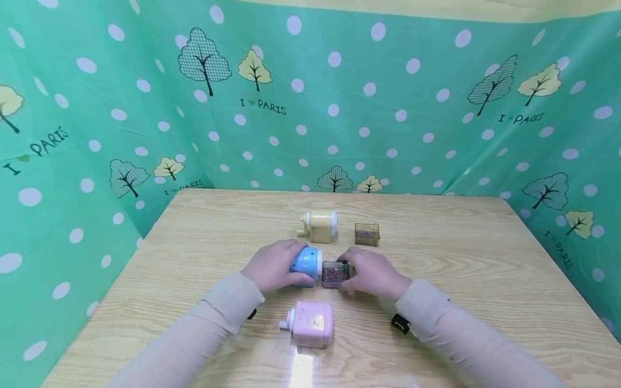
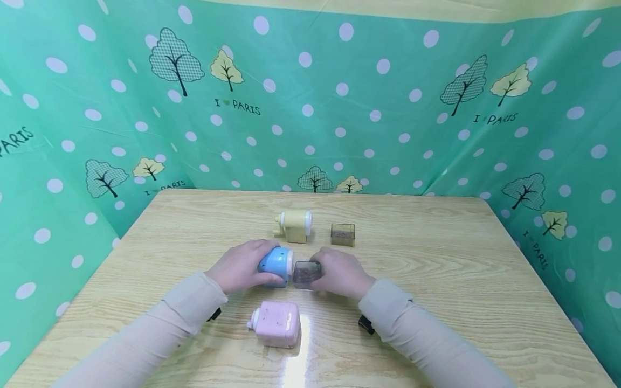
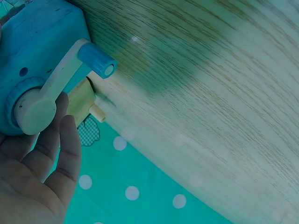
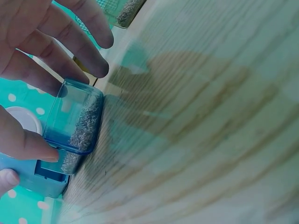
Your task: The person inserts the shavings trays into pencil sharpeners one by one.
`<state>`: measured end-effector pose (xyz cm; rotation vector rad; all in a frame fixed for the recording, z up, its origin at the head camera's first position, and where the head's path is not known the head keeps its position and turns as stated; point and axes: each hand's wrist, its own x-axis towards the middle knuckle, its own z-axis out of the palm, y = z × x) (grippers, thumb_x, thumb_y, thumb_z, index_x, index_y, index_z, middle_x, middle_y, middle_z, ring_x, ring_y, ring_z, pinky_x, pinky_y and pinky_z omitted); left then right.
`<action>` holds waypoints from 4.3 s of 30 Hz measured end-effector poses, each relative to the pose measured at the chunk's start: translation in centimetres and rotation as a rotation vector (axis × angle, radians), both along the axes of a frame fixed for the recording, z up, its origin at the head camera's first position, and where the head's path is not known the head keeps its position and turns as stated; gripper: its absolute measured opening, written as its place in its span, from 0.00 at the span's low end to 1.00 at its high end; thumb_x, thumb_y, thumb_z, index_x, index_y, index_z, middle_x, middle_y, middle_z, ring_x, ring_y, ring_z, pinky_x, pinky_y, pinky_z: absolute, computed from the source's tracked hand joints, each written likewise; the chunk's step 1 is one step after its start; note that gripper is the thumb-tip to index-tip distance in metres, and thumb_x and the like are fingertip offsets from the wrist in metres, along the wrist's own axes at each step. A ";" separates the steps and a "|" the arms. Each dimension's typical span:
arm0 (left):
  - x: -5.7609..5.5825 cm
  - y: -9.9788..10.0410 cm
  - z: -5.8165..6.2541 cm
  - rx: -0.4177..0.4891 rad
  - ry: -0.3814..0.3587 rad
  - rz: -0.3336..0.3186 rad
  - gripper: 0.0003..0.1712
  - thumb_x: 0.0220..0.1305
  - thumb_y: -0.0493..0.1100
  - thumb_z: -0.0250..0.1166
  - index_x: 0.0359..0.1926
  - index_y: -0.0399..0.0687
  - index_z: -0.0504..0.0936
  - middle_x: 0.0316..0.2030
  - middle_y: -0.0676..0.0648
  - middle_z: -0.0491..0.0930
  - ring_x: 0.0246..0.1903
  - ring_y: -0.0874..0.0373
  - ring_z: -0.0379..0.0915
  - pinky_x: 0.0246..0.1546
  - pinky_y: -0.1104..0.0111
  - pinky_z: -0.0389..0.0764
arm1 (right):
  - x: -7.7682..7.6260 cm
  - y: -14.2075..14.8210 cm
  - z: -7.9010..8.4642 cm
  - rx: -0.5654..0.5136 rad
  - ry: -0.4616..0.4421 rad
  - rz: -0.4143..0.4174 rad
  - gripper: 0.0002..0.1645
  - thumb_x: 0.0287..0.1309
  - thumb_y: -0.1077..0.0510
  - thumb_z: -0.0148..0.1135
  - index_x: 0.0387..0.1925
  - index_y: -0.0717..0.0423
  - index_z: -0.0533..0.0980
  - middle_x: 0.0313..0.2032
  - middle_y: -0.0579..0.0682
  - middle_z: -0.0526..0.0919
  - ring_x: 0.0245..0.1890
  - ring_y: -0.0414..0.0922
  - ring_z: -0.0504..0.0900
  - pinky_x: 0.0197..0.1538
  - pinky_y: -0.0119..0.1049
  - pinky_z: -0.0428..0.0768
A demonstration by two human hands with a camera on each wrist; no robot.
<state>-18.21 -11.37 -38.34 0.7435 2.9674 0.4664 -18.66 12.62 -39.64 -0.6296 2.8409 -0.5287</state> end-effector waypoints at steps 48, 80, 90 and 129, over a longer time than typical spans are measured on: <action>-0.1 -0.2 -0.3 0.006 0.018 -0.022 0.46 0.50 0.65 0.74 0.65 0.48 0.72 0.54 0.43 0.80 0.46 0.51 0.78 0.45 0.57 0.81 | 0.0 -0.9 -0.4 -0.019 0.009 0.013 0.36 0.45 0.47 0.77 0.56 0.54 0.78 0.50 0.49 0.82 0.47 0.48 0.82 0.52 0.47 0.82; -0.1 -0.1 -0.2 -0.003 0.029 -0.022 0.45 0.51 0.64 0.74 0.65 0.48 0.72 0.54 0.43 0.81 0.45 0.52 0.78 0.45 0.58 0.81 | -0.1 -1.2 -0.5 -0.045 0.025 0.022 0.36 0.47 0.46 0.77 0.57 0.54 0.78 0.53 0.51 0.82 0.50 0.49 0.82 0.54 0.47 0.81; -0.1 -0.1 -0.3 0.004 0.037 -0.026 0.44 0.51 0.64 0.74 0.64 0.48 0.73 0.53 0.44 0.81 0.44 0.52 0.78 0.43 0.58 0.81 | -0.1 -1.3 -0.8 -0.060 0.026 0.017 0.37 0.48 0.44 0.76 0.58 0.55 0.78 0.54 0.51 0.82 0.51 0.49 0.82 0.56 0.48 0.81; 0.0 -0.1 -0.1 0.011 -0.004 -0.005 0.47 0.49 0.64 0.74 0.65 0.47 0.72 0.54 0.44 0.81 0.46 0.52 0.78 0.48 0.56 0.81 | 0.1 -0.3 -1.1 -0.120 -0.027 -0.038 0.43 0.41 0.43 0.80 0.58 0.57 0.77 0.53 0.54 0.84 0.54 0.52 0.82 0.60 0.50 0.78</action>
